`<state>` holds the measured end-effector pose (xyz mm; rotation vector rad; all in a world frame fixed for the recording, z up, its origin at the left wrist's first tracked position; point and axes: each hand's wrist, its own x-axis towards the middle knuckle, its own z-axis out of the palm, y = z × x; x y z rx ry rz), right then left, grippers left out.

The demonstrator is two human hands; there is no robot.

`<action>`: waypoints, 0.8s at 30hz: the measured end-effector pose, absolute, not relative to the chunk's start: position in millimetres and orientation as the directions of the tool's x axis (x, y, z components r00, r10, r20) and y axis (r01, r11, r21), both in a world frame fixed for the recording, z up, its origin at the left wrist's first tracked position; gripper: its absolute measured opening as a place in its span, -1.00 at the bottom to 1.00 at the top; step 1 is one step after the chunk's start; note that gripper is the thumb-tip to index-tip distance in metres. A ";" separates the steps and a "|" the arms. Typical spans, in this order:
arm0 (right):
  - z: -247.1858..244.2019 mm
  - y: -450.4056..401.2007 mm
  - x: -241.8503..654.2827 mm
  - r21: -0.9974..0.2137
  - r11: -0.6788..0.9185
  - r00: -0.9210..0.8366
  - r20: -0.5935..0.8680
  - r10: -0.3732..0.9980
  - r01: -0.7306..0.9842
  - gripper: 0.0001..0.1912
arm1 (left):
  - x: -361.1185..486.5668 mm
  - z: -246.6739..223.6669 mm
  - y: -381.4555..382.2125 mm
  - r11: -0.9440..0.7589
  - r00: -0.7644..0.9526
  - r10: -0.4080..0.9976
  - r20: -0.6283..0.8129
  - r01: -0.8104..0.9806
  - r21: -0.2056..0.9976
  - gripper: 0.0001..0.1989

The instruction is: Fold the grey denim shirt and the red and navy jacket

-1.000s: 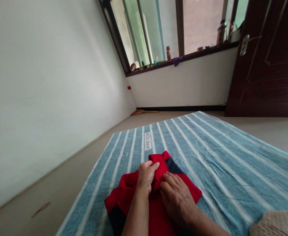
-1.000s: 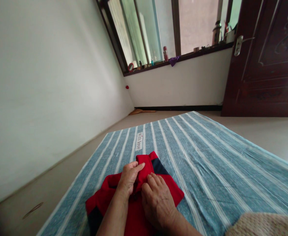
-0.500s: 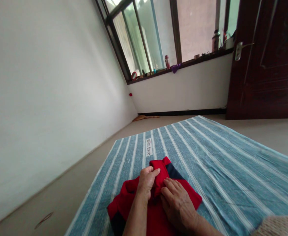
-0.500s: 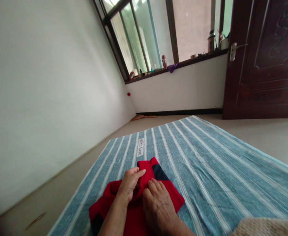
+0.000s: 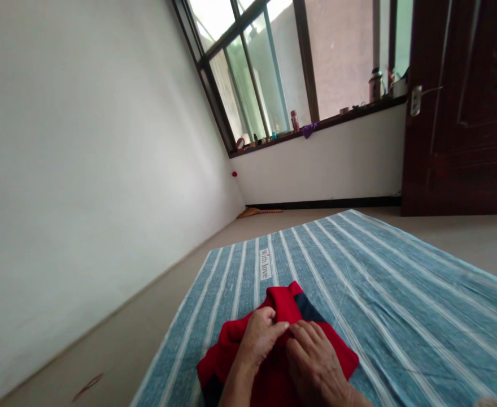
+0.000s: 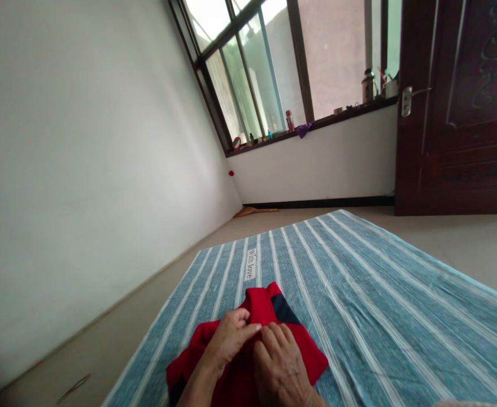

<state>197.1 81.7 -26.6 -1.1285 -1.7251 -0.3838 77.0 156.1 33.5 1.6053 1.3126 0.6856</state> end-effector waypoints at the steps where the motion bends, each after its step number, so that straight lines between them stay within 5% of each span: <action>1: -26.7 81.4 196.5 -0.236 0.537 -0.077 0.865 0.496 0.810 -0.77 | 76.6 33.7 154.7 -0.017 0.287 0.950 -0.122 0.440 0.898 -0.76; 8: -35.8 83.1 193.9 -0.285 0.577 -0.100 0.833 0.544 0.765 -0.75 | 76.7 40.2 145.6 -0.059 0.338 0.937 -0.091 0.410 0.910 -0.86; 24: -45.7 90.6 189.1 -0.211 0.542 -0.019 0.922 0.387 0.814 -0.72 | 79.1 33.0 139.5 -0.023 0.294 0.954 -0.067 0.291 0.957 -0.87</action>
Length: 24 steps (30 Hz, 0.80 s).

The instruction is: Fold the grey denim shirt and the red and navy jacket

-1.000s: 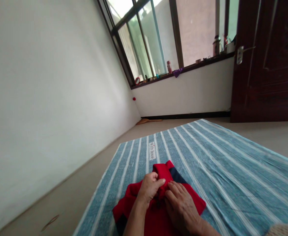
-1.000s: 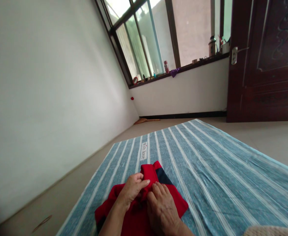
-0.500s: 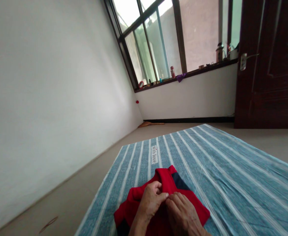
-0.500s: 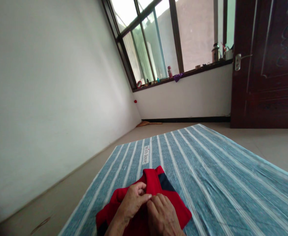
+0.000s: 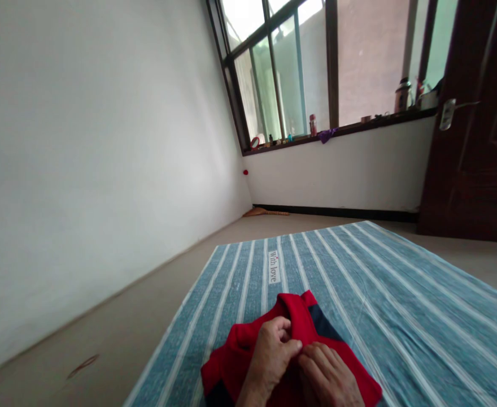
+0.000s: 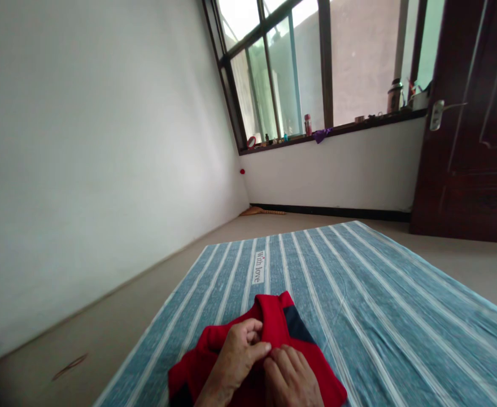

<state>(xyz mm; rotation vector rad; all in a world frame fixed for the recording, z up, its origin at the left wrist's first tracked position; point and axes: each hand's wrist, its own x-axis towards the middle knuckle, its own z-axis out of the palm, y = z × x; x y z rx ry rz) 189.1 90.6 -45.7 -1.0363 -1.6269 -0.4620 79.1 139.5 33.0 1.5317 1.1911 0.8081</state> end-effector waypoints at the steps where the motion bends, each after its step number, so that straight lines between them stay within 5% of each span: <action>1: -47.8 91.1 189.5 -0.212 0.542 -0.017 0.922 0.386 0.814 -0.72 | 79.5 33.5 138.7 -0.012 0.285 0.956 -0.073 0.285 0.958 -0.87; 24: -33.2 82.5 206.1 -0.069 0.570 -0.199 0.897 0.394 0.819 -0.81 | 76.6 29.2 138.2 0.018 0.272 0.957 -0.103 0.297 0.955 -0.85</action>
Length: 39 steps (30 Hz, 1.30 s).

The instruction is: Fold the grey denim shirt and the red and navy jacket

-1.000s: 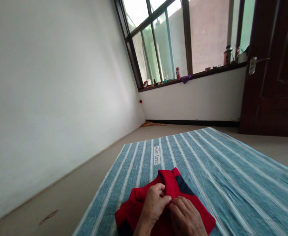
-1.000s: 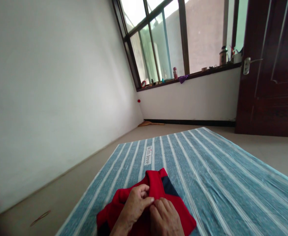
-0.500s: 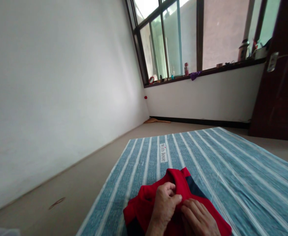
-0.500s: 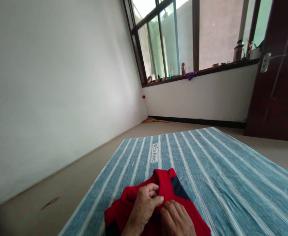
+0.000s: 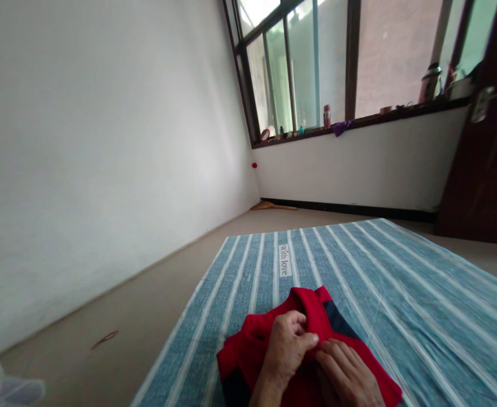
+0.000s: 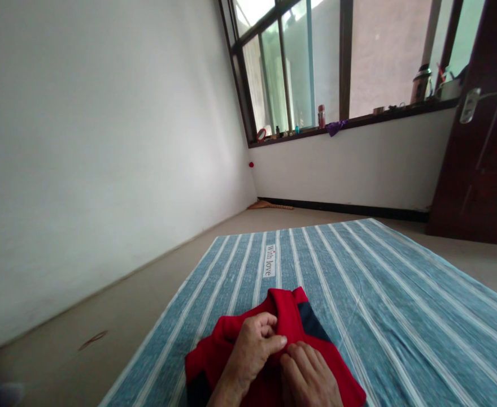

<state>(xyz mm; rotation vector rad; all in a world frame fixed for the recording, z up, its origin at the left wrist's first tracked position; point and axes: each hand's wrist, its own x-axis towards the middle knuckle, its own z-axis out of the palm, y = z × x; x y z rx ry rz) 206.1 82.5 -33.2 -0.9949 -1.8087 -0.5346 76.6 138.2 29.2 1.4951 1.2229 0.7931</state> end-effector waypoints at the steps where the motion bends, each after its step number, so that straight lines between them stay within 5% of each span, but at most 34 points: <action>1: -33.8 82.4 206.3 -0.074 0.570 -0.198 0.895 0.400 0.819 -0.81 | 75.2 30.6 137.6 0.021 0.306 0.945 -0.113 0.289 0.957 -0.84; 14: -34.9 79.7 208.9 -0.101 0.601 -0.215 0.876 0.431 0.793 -0.81 | 64.4 40.7 133.9 -0.036 0.489 0.861 -0.140 0.333 0.942 -0.71; 39: -33.5 77.2 206.5 -0.137 0.586 -0.188 0.868 0.460 0.799 -0.78 | 67.1 35.2 135.2 -0.039 0.461 0.881 -0.107 0.296 0.954 -0.68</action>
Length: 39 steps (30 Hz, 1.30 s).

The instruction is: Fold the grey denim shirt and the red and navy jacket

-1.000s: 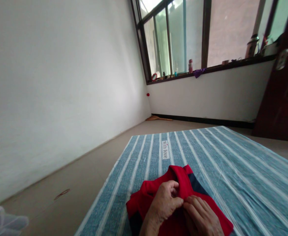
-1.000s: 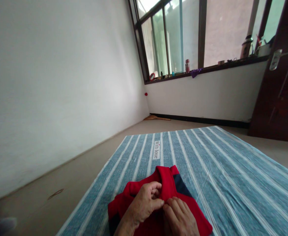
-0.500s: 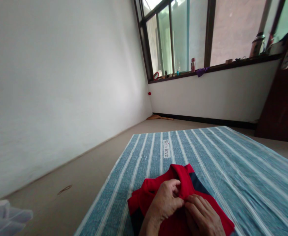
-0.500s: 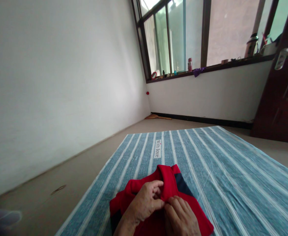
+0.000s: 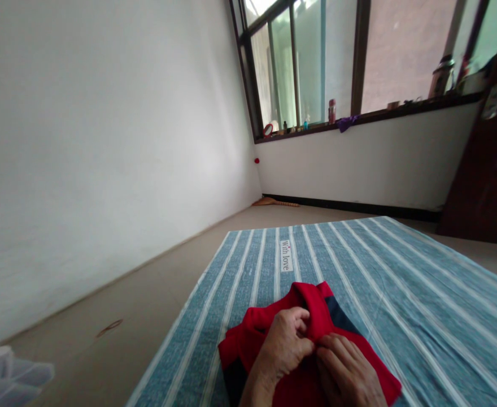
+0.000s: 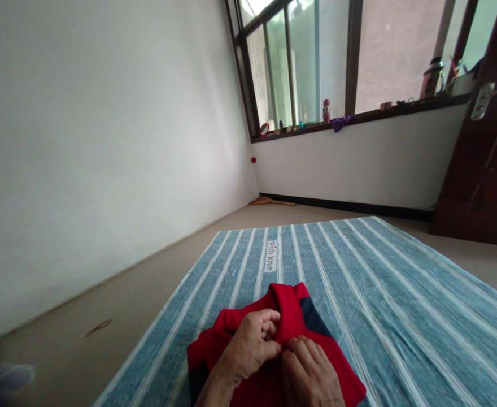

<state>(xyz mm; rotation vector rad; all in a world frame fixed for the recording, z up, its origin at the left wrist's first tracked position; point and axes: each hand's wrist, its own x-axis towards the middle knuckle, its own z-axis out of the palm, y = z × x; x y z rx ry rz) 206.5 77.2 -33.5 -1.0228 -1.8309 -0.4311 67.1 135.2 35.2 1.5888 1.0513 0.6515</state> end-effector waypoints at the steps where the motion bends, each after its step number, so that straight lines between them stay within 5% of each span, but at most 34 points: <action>1: -33.8 77.2 206.5 -0.139 0.584 -0.188 0.866 0.463 0.799 -0.78 | 67.7 36.0 134.8 -0.034 0.460 0.881 -0.108 0.290 0.956 -0.69; 22: -35.8 76.6 206.3 -0.170 0.582 -0.172 0.857 0.486 0.795 -0.77 | 66.4 28.3 137.4 0.028 0.430 0.891 -0.145 0.267 0.963 -0.62; 39: -36.2 75.9 206.4 -0.178 0.591 -0.172 0.856 0.487 0.787 -0.80 | 71.5 32.6 135.1 -0.020 0.384 0.917 -0.105 0.308 0.951 -0.77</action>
